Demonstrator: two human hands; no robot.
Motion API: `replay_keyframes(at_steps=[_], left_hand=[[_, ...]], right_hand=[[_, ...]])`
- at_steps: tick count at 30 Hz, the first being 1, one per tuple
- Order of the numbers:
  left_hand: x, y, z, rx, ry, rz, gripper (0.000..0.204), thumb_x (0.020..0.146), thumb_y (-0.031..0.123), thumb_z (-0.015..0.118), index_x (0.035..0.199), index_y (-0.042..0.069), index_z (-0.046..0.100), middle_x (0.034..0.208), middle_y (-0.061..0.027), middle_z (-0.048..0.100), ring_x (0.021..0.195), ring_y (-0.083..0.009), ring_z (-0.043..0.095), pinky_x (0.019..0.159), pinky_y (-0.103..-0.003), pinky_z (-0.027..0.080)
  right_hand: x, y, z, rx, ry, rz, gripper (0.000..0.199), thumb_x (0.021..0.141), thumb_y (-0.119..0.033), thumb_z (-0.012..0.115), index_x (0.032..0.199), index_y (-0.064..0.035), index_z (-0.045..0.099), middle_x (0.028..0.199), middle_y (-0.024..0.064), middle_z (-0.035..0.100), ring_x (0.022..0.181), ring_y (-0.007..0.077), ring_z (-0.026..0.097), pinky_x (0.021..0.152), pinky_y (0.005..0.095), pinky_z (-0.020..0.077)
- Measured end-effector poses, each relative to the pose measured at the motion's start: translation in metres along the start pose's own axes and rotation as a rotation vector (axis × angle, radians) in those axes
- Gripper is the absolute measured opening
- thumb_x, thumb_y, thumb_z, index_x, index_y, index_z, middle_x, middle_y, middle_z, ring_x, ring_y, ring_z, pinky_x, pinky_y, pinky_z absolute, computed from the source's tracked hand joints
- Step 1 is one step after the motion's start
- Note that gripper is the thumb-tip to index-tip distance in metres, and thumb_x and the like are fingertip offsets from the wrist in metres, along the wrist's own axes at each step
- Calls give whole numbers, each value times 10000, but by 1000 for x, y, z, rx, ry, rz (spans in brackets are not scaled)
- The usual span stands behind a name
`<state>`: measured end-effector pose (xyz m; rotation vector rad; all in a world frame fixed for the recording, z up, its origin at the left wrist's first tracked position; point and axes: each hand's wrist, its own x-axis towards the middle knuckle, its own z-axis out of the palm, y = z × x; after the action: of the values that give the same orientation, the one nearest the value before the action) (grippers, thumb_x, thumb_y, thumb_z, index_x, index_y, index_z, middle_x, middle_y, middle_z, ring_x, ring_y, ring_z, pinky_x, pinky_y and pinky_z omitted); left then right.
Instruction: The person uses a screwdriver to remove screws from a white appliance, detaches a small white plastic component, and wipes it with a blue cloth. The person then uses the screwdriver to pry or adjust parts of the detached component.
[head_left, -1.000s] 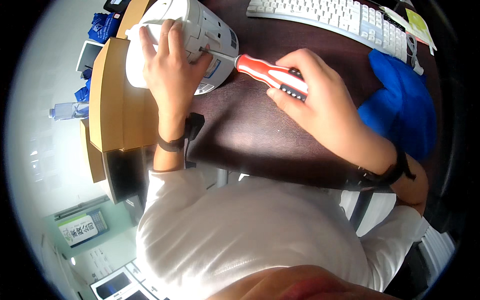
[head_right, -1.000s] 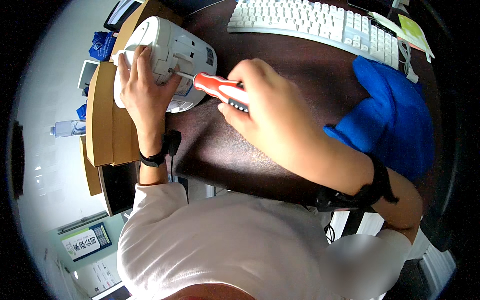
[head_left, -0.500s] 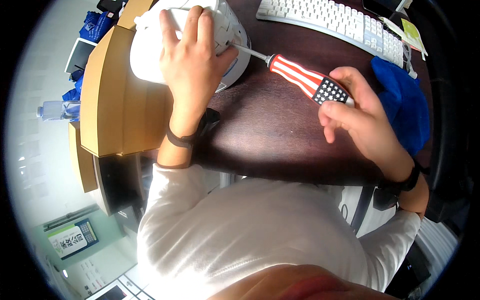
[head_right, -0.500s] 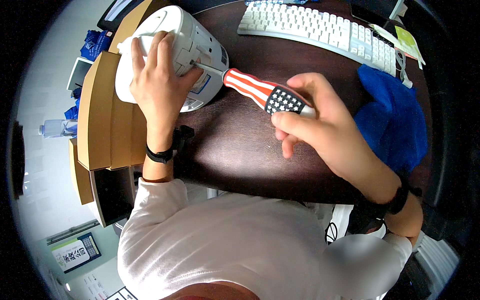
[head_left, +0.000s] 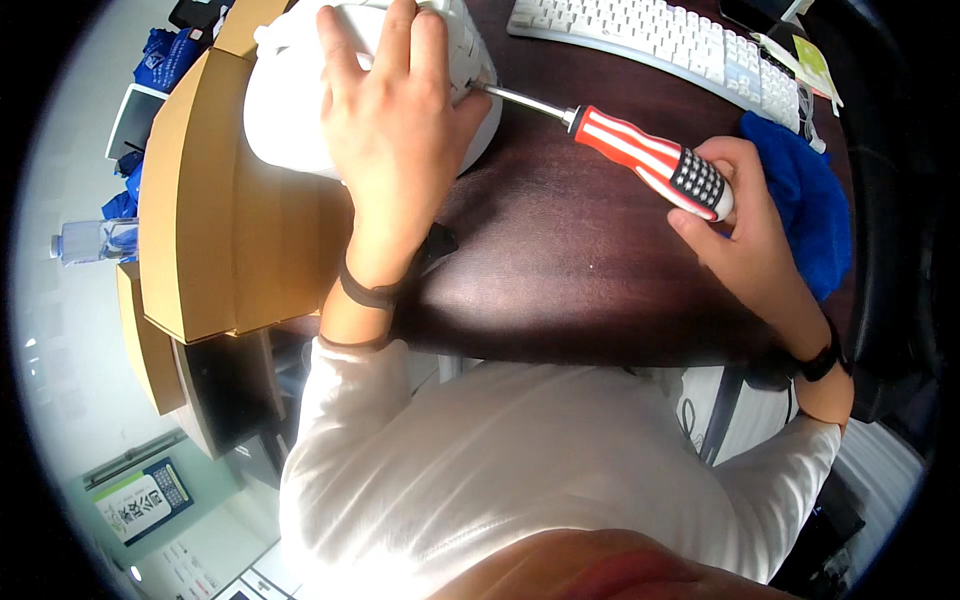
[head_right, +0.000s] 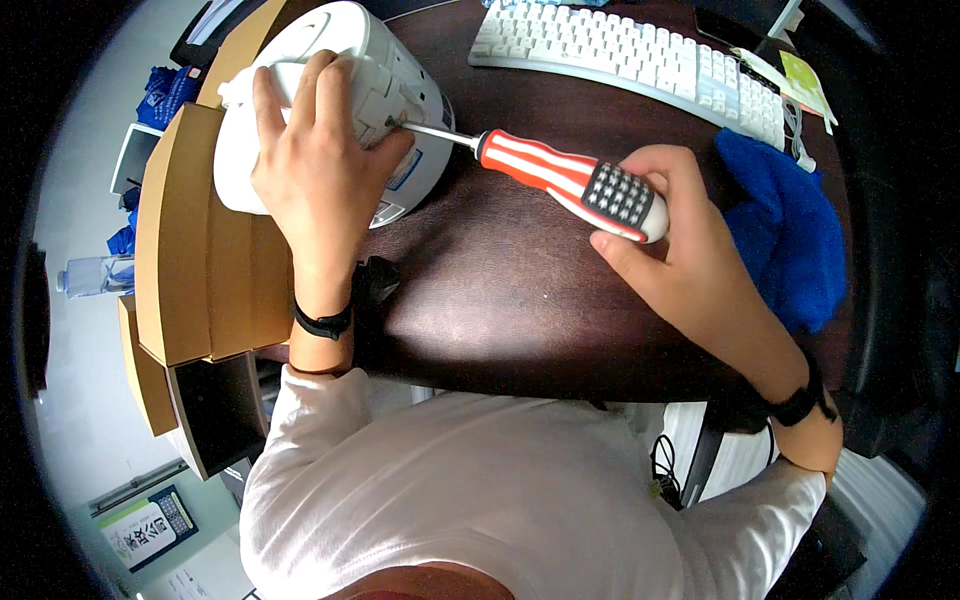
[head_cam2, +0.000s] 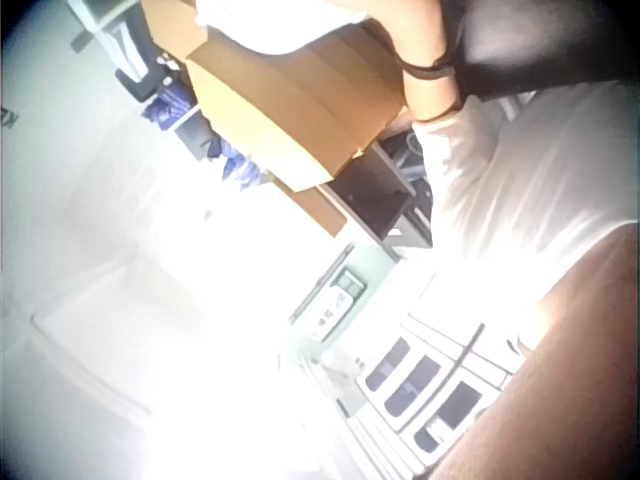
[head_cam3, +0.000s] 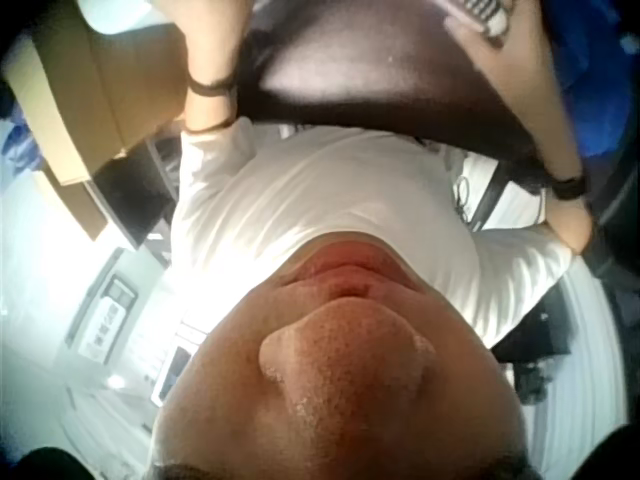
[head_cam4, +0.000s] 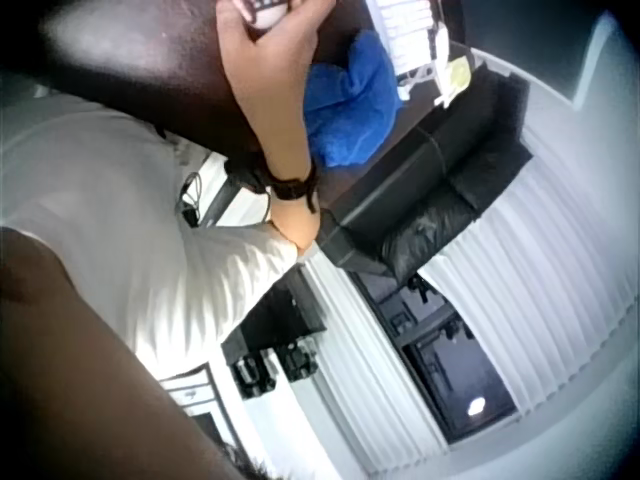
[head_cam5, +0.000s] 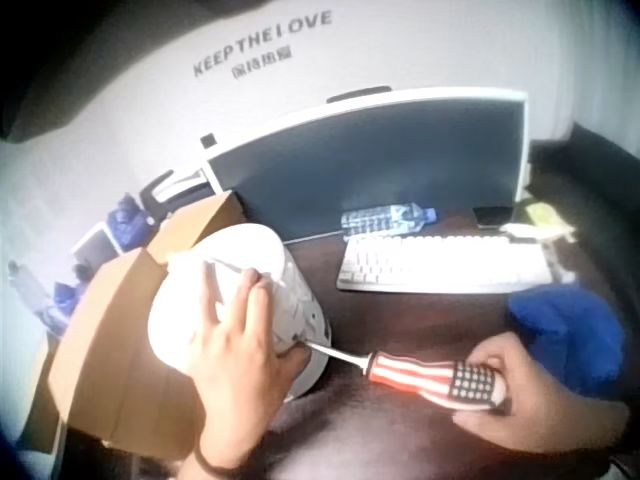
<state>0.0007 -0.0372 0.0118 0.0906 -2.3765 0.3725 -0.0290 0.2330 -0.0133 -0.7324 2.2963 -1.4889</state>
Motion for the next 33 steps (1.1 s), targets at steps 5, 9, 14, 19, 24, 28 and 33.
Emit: replay_keyframes(at_steps=[5, 9, 14, 19, 24, 28, 33], left_hand=[[0, 0, -1, 6, -18, -17, 661, 563, 286, 848, 1150, 146, 578, 1245, 30, 598, 1267, -394, 452, 752, -434, 566], [-1, 0, 1, -1, -12, -18, 655, 551, 283, 852, 1135, 147, 588, 1237, 34, 603, 1249, -393, 470, 752, -434, 567], [1, 1, 3, -35, 51, -9, 612, 553, 262, 852, 1101, 147, 604, 1218, 48, 614, 1213, -396, 509, 773, -436, 555], [0, 0, 1, -31, 19, -19, 614, 555, 250, 851, 1108, 156, 602, 1229, 59, 611, 1224, -394, 503, 807, -441, 544], [0, 1, 2, -19, 21, -23, 615, 554, 244, 846, 1114, 166, 602, 1226, 59, 615, 1233, -387, 499, 817, -445, 541], [1, 2, 3, -27, 28, -24, 609, 553, 236, 841, 1111, 168, 606, 1214, 47, 626, 1236, -386, 500, 822, -444, 542], [1, 2, 2, -12, 35, -24, 612, 540, 230, 844, 1105, 164, 617, 1210, 36, 635, 1235, -389, 504, 845, -437, 534]], right_hand=[[9, 11, -6, -548, 71, -438, 433, 821, -160, 741, 1150, -7, 503, 907, 166, 659, 798, 276, 681, 660, 322, 520], [15, 14, -8, 246, -197, 109, 405, 943, -435, 542, 985, -34, 567, 599, 35, 518, 501, 169, 538, 487, 283, 417], [19, 3, -10, 933, -344, 749, 577, 999, -566, 301, 793, -87, 546, 473, -48, 294, 376, 71, 319, 379, 241, 276], [3, -2, -7, 459, -184, 343, 242, 926, -212, 604, 1067, -37, 513, 630, -18, 467, 443, 30, 400, 378, 195, 296], [5, 15, -9, 540, -161, 346, 397, 958, -424, 507, 919, -35, 574, 555, -30, 437, 398, 53, 382, 363, 223, 283], [16, 16, -8, 916, -247, 759, 603, 972, -581, 351, 737, -64, 556, 478, -43, 344, 353, 87, 311, 352, 248, 245], [5, 0, 0, 490, -140, 460, 310, 941, -339, 574, 1014, -41, 524, 644, -10, 466, 429, 61, 397, 382, 234, 330]])
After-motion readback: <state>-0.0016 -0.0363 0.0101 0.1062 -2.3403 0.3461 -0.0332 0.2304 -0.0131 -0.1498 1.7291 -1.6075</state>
